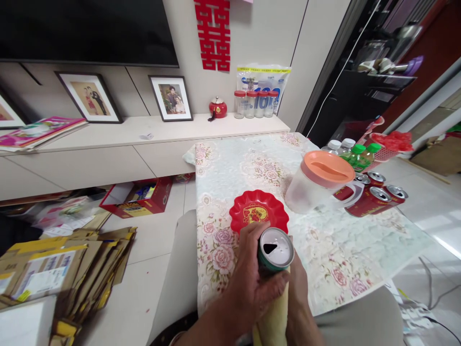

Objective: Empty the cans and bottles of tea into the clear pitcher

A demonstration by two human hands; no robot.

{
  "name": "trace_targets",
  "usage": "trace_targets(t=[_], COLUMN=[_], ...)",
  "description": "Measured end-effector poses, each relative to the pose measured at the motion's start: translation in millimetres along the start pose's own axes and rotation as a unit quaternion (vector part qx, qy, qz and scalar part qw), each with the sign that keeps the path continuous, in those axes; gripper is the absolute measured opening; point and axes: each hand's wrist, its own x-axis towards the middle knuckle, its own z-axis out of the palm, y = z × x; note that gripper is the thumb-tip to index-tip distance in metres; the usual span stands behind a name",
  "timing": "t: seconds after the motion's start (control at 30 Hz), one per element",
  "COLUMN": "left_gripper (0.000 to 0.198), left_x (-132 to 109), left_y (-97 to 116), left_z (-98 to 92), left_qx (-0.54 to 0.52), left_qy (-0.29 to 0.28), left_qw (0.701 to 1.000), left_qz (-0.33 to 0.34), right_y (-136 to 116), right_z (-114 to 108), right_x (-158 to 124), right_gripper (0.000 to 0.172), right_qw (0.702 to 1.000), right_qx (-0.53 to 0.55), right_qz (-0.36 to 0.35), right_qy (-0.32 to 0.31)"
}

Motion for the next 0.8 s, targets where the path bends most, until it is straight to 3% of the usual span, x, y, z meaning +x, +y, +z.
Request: trace_targets(t=[0.13, 0.3, 0.47, 0.7, 0.8], left_gripper=[0.074, 0.065, 0.07, 0.073, 0.073], left_x=[-4.3, -1.2, 3.4, 7.0, 4.4], left_y=[-9.0, -6.3, 4.9, 11.0, 8.6], left_z=[11.8, 8.6, 2.3, -4.6, -3.5], left_qx=[0.008, -0.046, -0.105, -0.066, -0.064], left_qy=[0.059, 0.019, -0.009, -0.049, -0.029], left_qw=[0.998, 0.999, 0.994, 0.997, 0.997], left_qz=[0.013, -0.001, -0.02, 0.016, 0.014], right_y=[-4.7, -19.8, -34.2, -50.2, -46.0], right_z=[-3.3, -2.1, -9.5, -10.4, -6.6], right_x=[-2.8, -15.1, -14.4, -2.7, 2.8], right_gripper=[0.074, 0.068, 0.062, 0.065, 0.064], right_qw=[1.0, 0.998, 0.993, 0.994, 0.995], right_qx=[-0.016, 0.013, 0.019, 0.017, 0.002], right_qz=[0.009, -0.049, -0.108, -0.03, -0.021], right_qy=[-0.015, -0.022, -0.05, -0.1, -0.102])
